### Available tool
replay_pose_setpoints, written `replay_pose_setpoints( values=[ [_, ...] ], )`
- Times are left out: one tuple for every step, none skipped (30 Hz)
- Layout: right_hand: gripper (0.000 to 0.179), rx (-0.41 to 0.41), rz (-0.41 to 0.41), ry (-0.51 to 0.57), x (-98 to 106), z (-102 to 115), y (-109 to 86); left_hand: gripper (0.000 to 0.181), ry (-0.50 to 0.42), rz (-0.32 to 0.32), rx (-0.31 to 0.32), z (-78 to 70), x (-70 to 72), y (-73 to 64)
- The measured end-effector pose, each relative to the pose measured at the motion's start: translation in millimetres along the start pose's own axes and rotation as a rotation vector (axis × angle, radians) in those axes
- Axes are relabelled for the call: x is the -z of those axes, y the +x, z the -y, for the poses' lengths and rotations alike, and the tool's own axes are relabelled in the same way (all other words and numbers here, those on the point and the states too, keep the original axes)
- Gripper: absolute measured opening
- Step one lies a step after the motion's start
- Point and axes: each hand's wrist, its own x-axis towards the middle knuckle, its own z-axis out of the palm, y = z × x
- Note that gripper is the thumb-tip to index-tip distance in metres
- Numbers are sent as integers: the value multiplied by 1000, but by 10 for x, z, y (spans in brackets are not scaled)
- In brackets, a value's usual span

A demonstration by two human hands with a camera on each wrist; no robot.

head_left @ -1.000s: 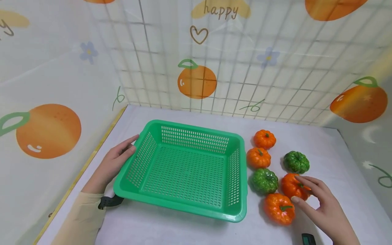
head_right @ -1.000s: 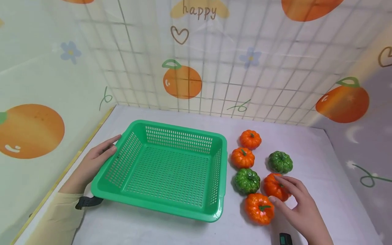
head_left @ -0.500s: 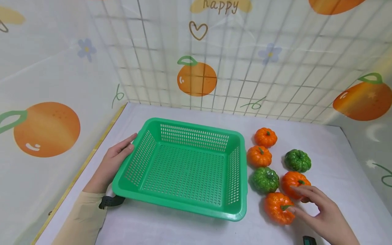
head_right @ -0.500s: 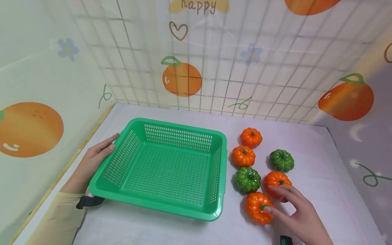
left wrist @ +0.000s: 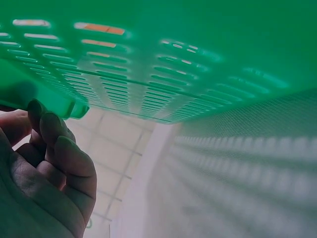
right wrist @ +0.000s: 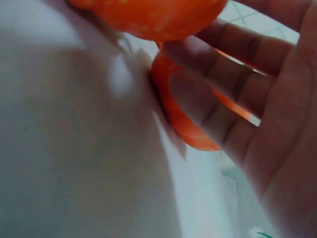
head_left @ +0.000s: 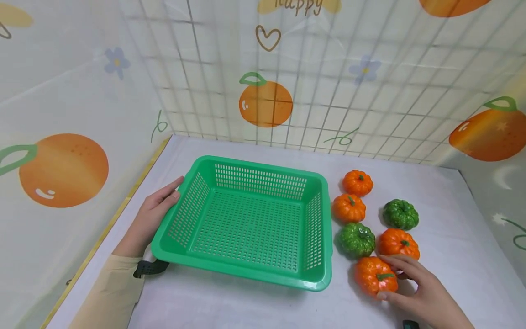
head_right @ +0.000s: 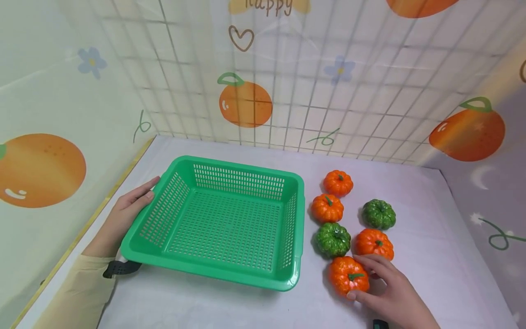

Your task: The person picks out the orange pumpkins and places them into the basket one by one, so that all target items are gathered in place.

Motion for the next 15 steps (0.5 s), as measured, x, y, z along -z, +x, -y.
replay_pose_setpoints(
  values=[
    [86, 6, 6, 2, -7, -6, 1, 50, 0, 1, 3, 1, -1, 0],
    [87, 13, 13, 7, -13, -14, -1, 50, 0, 1, 4, 3, -3, 1],
    [87, 19, 19, 14, -19, -23, -4, 51, -1, 3, 6, 3, -6, 1],
    [88, 24, 24, 19, -26, -34, -8, 51, -1, 3, 7, 3, -8, 1],
    [88, 25, 35, 30, -32, -43, -11, 51, -3, 4, 10, 2, -11, 0],
    [89, 24, 46, 42, -37, -54, -13, 51, -5, 6, 11, 2, -14, 1],
    [90, 26, 57, 52, -42, -64, -15, 51, -8, 7, 12, 2, -16, 1],
    [90, 25, 68, 62, -46, -73, -13, 51, -13, 8, 14, 1, -18, 0],
    [89, 23, 80, 72, -49, -80, -8, 51, -17, 8, 15, 2, -20, -1],
    [89, 23, 91, 87, -50, -85, -1, 51, -20, 5, 16, 2, -21, -2],
    [89, 24, 100, 96, -51, -88, 7, 51, -24, 4, 16, 2, -22, -3],
    [89, 26, 104, 106, -50, -90, 13, 50, -28, 2, 15, 2, -22, -3],
    [89, 24, 109, 118, -49, -87, 20, 51, -28, 3, 13, 1, -24, -6],
    [90, 22, 111, 125, -48, -83, 27, 50, -29, 1, 13, 0, -25, -7],
    [90, 19, 114, 133, -47, -77, 34, 50, -33, -1, 14, 1, -26, -8]
  ],
)
